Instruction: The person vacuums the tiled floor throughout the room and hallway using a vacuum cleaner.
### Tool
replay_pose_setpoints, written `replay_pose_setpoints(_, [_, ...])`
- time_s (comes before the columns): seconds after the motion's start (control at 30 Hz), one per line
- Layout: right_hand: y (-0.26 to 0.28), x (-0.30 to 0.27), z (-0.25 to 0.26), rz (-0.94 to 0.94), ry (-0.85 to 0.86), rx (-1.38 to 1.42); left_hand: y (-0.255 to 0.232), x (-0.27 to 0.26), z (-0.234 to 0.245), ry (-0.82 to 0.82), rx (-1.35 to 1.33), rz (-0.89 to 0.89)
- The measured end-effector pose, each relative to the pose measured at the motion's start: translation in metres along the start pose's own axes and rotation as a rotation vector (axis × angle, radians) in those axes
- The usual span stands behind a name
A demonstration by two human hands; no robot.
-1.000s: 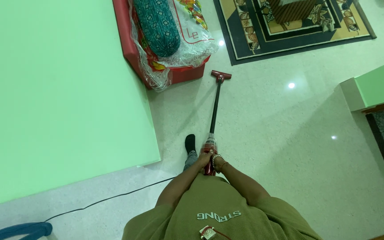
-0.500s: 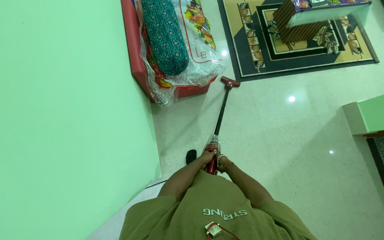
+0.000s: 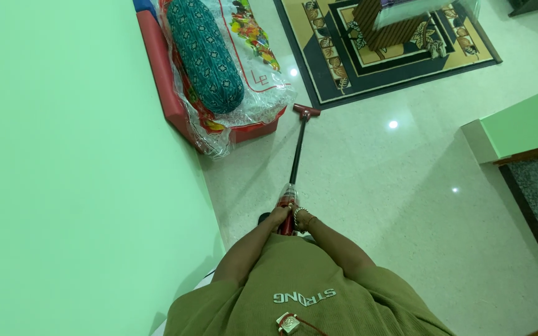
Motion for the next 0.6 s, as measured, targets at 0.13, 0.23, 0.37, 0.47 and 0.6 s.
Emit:
replay_pose_setpoints(0.13, [-0.012,0.001,0.005,-0.009,-0.003,-0.209,0.019,-0.004,-0.002,-0.015,0.033,-0.019])
replay_pose_setpoints(0.23, [-0.034,-0.002,0.009,0.077,0.116,-0.145,0.042,-0.012,-0.009,-0.032,0.050,-0.049])
replay_pose_setpoints(0.37, [-0.078,0.000,0.022,0.069,0.076,-0.191,0.084,-0.018,-0.030,0.011,-0.043,-0.047])
replay_pose_setpoints(0.47, [-0.121,-0.001,0.035,-0.019,0.155,-0.324,0.124,-0.028,-0.048,-0.030,0.152,-0.110])
replay_pose_setpoints(0.6, [-0.205,-0.006,0.053,0.010,0.297,-0.037,0.203,-0.057,-0.082,-0.204,0.055,-0.239])
Point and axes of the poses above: each hand's wrist, its own x-axis towards the middle knuckle, its own z-axis out of the back of the hand, y = z × x, the point moved 2 cm from there along x, towards the middle knuckle, and after that the axes turned 12 degrees about -x, right-handed, at the moved point
